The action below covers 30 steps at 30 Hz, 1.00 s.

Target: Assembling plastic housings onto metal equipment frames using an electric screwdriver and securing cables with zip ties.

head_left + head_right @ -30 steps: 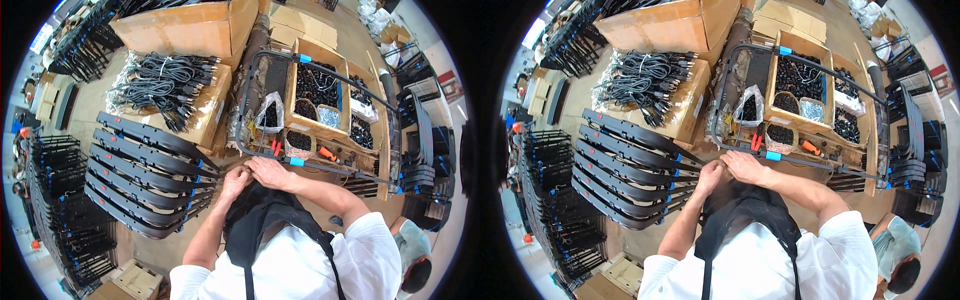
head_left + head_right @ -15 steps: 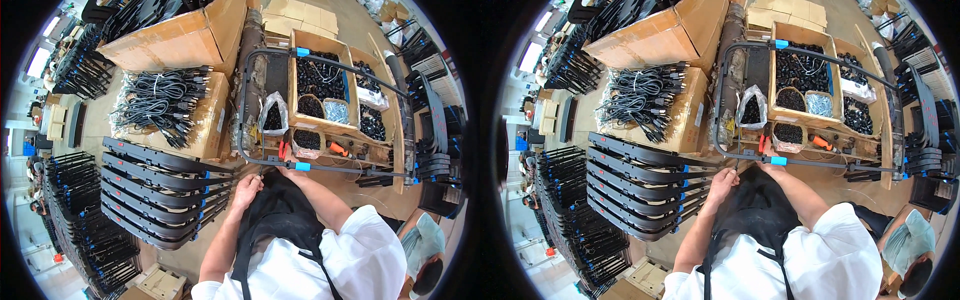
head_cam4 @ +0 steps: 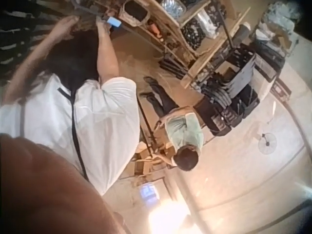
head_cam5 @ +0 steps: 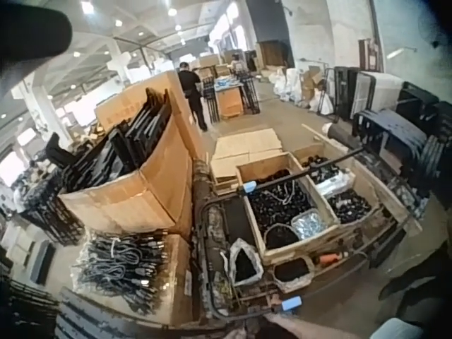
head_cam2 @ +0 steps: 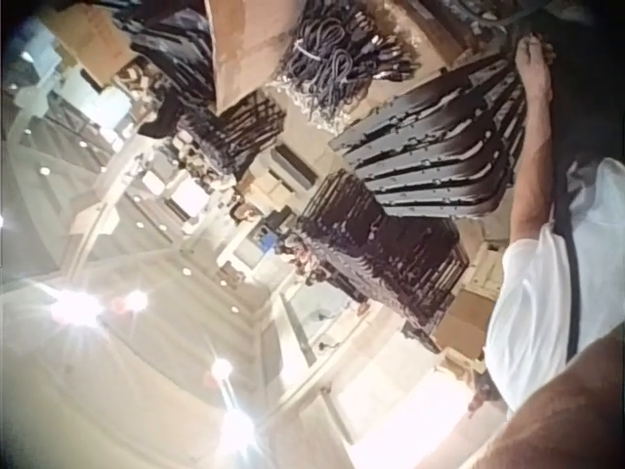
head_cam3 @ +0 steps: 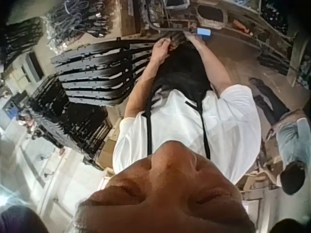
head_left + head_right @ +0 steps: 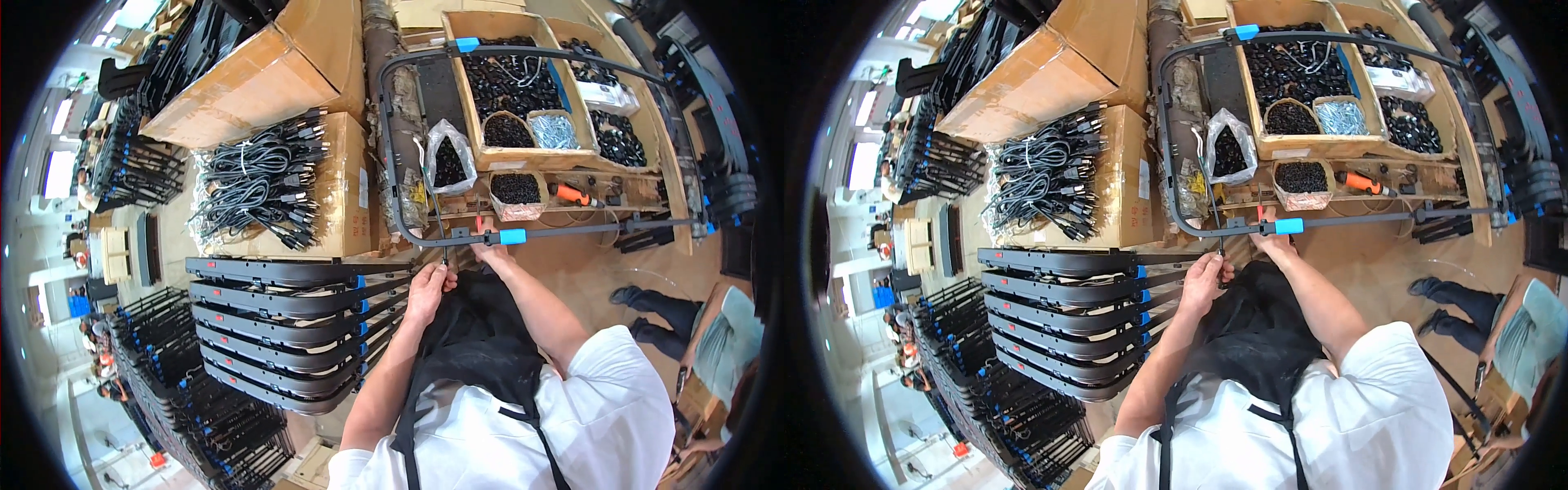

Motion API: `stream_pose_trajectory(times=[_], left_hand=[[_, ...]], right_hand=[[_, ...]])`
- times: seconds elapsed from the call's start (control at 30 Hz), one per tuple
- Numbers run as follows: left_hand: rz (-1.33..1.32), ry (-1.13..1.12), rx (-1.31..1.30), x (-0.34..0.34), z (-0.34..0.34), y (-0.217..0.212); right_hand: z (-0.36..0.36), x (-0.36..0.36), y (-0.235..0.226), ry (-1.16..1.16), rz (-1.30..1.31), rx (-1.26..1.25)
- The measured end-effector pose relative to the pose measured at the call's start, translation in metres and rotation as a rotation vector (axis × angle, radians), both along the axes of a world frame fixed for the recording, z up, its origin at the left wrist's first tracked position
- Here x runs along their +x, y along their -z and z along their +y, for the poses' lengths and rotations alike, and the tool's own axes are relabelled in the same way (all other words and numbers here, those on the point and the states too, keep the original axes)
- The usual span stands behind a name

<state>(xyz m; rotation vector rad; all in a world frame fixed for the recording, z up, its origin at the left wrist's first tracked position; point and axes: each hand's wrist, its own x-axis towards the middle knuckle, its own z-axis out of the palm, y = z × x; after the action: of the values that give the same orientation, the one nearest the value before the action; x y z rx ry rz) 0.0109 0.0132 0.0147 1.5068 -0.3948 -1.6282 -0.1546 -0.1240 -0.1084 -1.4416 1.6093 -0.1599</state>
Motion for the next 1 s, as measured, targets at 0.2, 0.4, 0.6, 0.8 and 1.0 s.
stream_pose_trajectory(times=[0.2, 0.4, 0.6, 0.8, 1.0], left_hand=[[0.113, -0.131, -0.103, 0.003, 0.009, 0.016], [0.093, -0.136, -0.11, -0.002, 0.008, 0.017], [-0.109, -0.075, -0.071, -0.004, 0.005, 0.017], [-0.193, -0.126, -0.075, -0.014, 0.004, 0.016], [-0.455, -0.058, -0.068, -0.024, 0.007, 0.012]], right_hand=[[0.095, -0.024, -0.114, -0.172, -0.11, 0.219], [0.13, -0.026, -0.143, -0.307, -0.063, -0.031], [0.122, -0.016, -0.162, -0.341, 0.01, 0.034], [0.111, -0.015, -0.175, -0.474, 0.009, 0.06], [0.101, -0.022, -0.186, -0.658, 0.025, 0.056]])
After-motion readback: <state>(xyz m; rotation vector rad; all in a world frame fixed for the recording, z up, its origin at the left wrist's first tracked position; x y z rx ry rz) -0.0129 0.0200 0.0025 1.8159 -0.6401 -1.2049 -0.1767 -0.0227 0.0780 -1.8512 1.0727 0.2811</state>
